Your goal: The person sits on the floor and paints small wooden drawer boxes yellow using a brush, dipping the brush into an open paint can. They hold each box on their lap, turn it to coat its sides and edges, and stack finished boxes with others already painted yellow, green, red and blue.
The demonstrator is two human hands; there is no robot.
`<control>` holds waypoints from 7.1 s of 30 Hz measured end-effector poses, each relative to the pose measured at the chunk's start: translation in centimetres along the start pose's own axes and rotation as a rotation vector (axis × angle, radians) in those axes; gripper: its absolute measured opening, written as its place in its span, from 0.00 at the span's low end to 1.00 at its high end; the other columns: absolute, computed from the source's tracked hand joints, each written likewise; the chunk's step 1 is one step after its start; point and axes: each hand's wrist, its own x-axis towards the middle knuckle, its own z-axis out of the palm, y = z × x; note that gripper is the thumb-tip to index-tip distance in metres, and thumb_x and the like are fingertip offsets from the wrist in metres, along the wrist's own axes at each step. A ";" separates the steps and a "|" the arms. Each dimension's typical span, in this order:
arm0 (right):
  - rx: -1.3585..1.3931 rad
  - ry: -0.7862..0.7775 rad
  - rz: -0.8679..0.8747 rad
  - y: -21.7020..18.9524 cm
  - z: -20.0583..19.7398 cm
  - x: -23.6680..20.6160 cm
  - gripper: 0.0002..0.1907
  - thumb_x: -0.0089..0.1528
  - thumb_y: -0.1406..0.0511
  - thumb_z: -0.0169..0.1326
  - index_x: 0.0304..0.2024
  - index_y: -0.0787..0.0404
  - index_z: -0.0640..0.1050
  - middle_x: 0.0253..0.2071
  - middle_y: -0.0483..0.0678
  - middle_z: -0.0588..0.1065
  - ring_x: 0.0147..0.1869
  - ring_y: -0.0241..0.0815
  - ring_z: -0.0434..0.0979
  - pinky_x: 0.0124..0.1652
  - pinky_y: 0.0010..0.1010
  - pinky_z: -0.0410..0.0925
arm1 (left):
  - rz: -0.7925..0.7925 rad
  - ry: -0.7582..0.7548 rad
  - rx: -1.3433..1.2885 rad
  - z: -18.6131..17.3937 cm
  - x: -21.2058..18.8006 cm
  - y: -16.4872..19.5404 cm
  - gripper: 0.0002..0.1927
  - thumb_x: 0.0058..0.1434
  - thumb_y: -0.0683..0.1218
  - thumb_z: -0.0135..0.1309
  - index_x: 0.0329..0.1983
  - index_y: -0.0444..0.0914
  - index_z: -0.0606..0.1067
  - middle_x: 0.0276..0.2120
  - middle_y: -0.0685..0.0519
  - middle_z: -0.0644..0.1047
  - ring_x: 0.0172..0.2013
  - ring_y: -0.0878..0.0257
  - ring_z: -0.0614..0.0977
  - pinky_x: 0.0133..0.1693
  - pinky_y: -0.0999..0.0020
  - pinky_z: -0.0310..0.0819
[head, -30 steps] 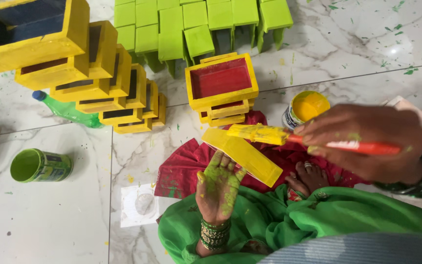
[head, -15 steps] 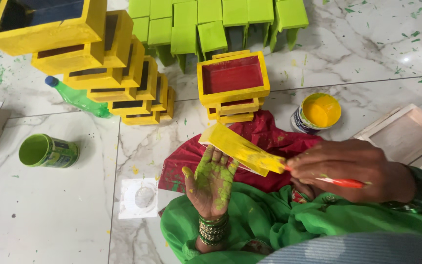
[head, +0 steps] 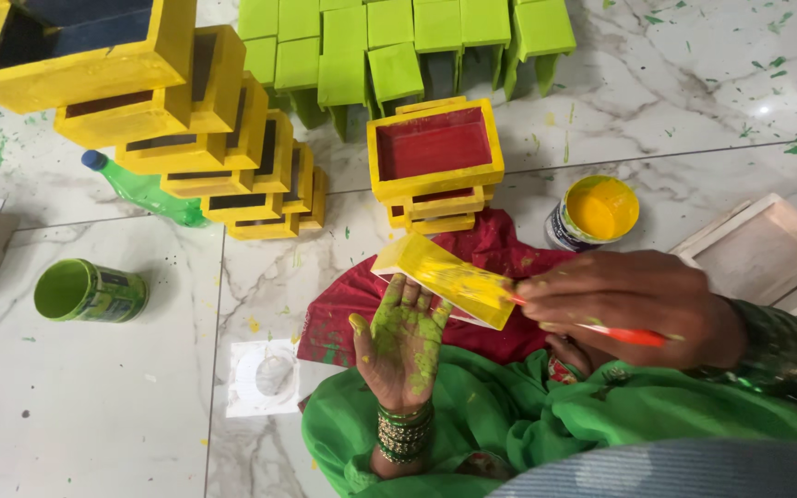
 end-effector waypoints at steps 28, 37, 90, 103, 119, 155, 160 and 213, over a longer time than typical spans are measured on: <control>0.025 -0.010 0.163 0.8 1.5 0.4 0.16 0.58 0.70 0.63 0.49 0.62 0.82 0.52 0.48 0.81 0.54 0.43 0.84 0.49 0.31 0.79 | 0.011 0.021 -0.022 -0.3 0.1 2.0 0.45 0.68 0.65 0.54 0.72 0.27 0.60 0.67 0.40 0.67 0.69 0.47 0.65 0.72 0.41 0.53; 0.050 -0.165 0.297 0.0 -0.6 -3.7 0.17 0.54 0.67 0.63 0.46 0.63 0.83 0.49 0.47 0.83 0.50 0.40 0.87 0.46 0.30 0.76 | 0.102 0.042 -0.052 -0.8 0.8 3.7 0.47 0.67 0.65 0.56 0.71 0.26 0.58 0.66 0.38 0.67 0.68 0.46 0.65 0.72 0.39 0.51; -0.026 0.003 0.303 -1.4 -3.4 -9.7 0.18 0.55 0.67 0.65 0.49 0.61 0.81 0.51 0.48 0.82 0.54 0.42 0.86 0.51 0.32 0.79 | 0.068 0.291 0.378 -3.4 2.3 4.7 0.14 0.71 0.40 0.47 0.58 0.29 0.71 0.54 0.44 0.78 0.55 0.53 0.80 0.59 0.53 0.74; 0.036 -0.095 0.328 -0.6 -5.2 -12.1 0.20 0.56 0.69 0.63 0.51 0.61 0.81 0.56 0.52 0.81 0.56 0.44 0.86 0.48 0.31 0.80 | 0.288 0.393 0.632 -5.3 2.1 4.4 0.15 0.67 0.35 0.51 0.57 0.27 0.73 0.48 0.44 0.81 0.47 0.57 0.83 0.50 0.63 0.79; -0.191 0.017 0.186 -1.6 -7.0 -10.5 0.18 0.56 0.66 0.64 0.48 0.63 0.81 0.50 0.50 0.81 0.48 0.41 0.85 0.43 0.29 0.77 | 0.346 0.288 1.246 3.6 0.7 5.1 0.18 0.65 0.34 0.52 0.59 0.27 0.73 0.50 0.48 0.81 0.50 0.64 0.82 0.53 0.69 0.77; -0.099 0.167 0.407 1.3 -13.8 -16.1 0.17 0.52 0.71 0.62 0.45 0.64 0.82 0.50 0.53 0.82 0.53 0.44 0.86 0.50 0.30 0.79 | 0.637 -0.630 2.336 6.0 27.5 0.2 0.12 0.64 0.37 0.57 0.51 0.33 0.81 0.45 0.40 0.82 0.38 0.51 0.86 0.41 0.62 0.83; -0.105 0.157 0.398 1.6 -13.5 -15.8 0.17 0.52 0.71 0.62 0.45 0.64 0.82 0.50 0.53 0.82 0.52 0.45 0.86 0.50 0.31 0.79 | 0.480 -0.685 2.523 3.9 27.4 -2.3 0.18 0.63 0.32 0.51 0.54 0.35 0.80 0.48 0.41 0.82 0.38 0.54 0.85 0.37 0.68 0.84; -0.126 0.097 0.402 2.4 -12.0 -15.4 0.18 0.52 0.69 0.63 0.45 0.62 0.82 0.49 0.51 0.82 0.51 0.43 0.86 0.48 0.30 0.79 | 0.305 -0.705 2.605 -1.0 22.9 -7.6 0.17 0.56 0.35 0.50 0.49 0.32 0.78 0.47 0.45 0.77 0.49 0.50 0.77 0.50 0.60 0.77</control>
